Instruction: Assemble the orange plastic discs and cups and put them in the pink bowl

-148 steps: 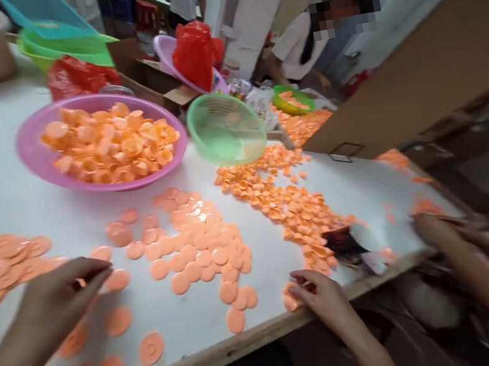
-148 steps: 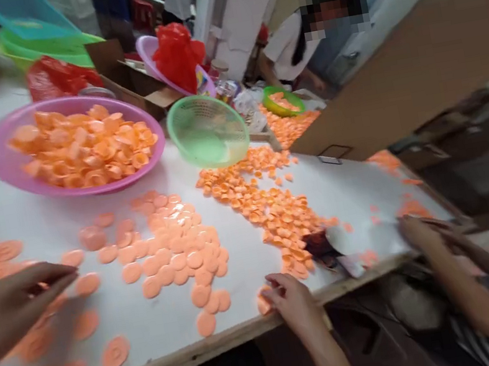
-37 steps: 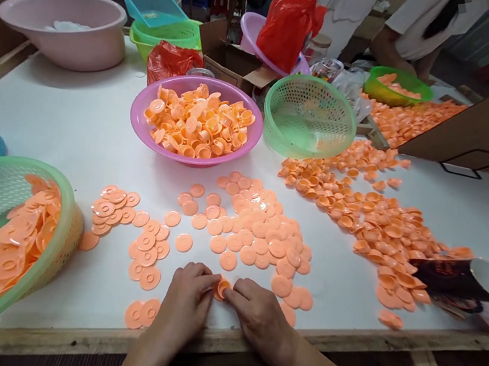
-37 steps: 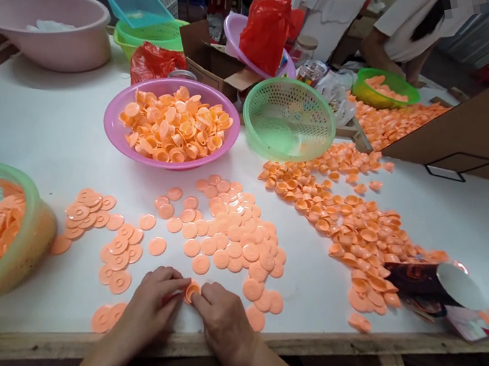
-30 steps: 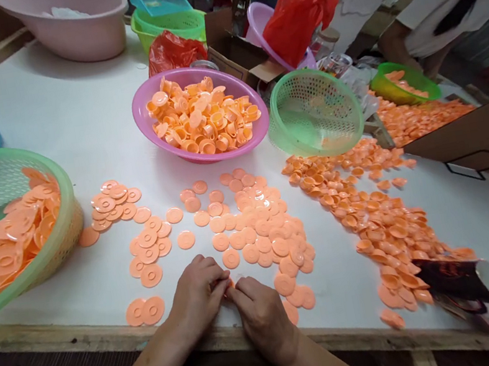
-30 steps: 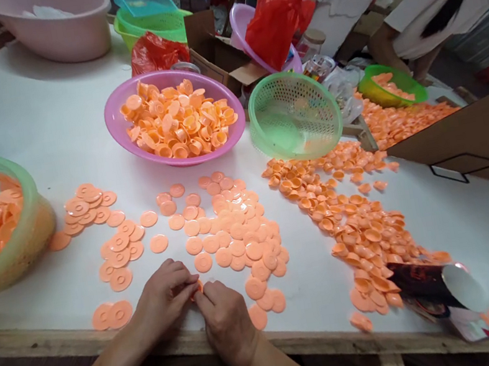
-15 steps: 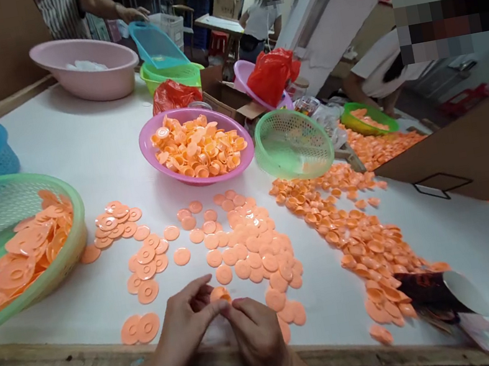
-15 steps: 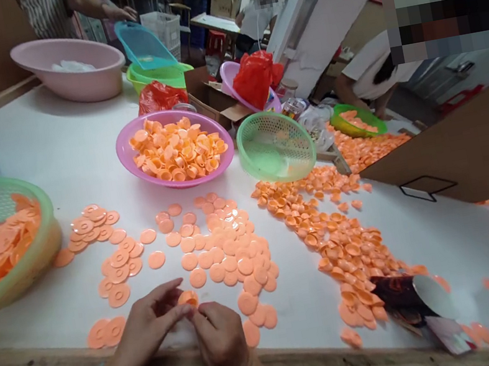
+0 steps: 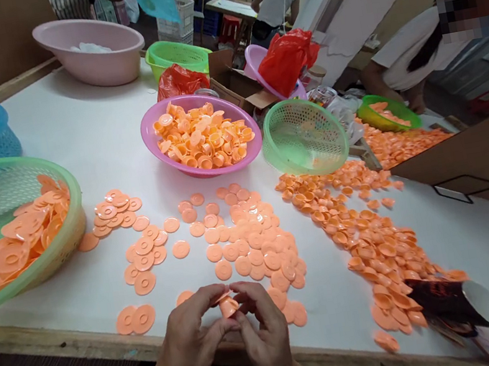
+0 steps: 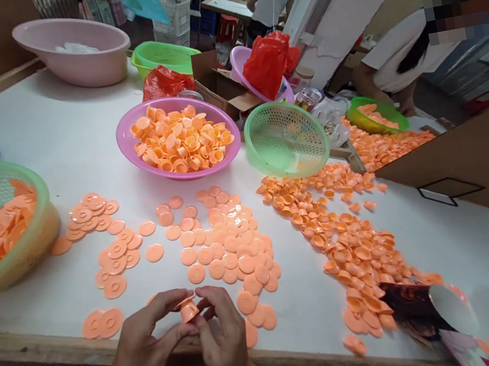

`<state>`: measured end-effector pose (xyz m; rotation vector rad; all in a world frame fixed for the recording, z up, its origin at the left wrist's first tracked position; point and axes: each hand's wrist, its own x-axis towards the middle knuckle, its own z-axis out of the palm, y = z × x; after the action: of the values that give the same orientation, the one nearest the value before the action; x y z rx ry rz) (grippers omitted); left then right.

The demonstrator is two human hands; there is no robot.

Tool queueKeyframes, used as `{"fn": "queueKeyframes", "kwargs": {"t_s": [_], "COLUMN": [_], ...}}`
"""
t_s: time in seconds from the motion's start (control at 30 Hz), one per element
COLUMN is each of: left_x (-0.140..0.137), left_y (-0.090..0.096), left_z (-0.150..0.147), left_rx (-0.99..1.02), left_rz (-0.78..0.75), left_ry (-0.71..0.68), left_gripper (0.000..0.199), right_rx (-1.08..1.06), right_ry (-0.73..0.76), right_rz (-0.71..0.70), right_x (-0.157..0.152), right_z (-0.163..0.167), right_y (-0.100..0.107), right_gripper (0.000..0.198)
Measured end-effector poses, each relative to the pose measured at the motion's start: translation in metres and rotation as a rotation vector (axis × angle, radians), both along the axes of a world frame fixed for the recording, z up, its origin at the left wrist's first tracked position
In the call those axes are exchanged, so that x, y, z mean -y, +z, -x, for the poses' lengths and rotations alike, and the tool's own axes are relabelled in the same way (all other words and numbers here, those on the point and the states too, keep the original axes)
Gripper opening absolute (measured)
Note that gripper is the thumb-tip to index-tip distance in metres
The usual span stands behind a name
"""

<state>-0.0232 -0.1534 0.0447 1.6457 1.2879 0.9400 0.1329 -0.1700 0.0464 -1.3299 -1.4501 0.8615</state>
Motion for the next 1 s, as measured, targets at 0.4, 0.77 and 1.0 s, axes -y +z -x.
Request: {"fn": "queueKeyframes", "kwargs": {"t_s": [0.4, 0.77, 1.0], "left_x": [0.000, 0.005, -0.003], "left_y": [0.012, 0.004, -0.003], "left_z": [-0.017, -0.024, -0.038], "left_rx": [0.006, 0.097, 0.305], "left_rz": [-0.140, 0.077, 0.329], "left_ry": [-0.074, -0.010, 0.040], "left_gripper": [0.034, 0.029, 0.030], "right_rx": [-0.006, 0.010, 0.007], "right_ry": [0.002, -0.075, -0.156], "right_rz": [-0.025, 0.067, 0.040], "right_x": [-0.002, 0.003, -0.009], "right_z": [-0.006, -0.003, 0.001], "right_y": [-0.007, -0.014, -0.033], "right_gripper": [0.013, 0.005, 0.011]}}
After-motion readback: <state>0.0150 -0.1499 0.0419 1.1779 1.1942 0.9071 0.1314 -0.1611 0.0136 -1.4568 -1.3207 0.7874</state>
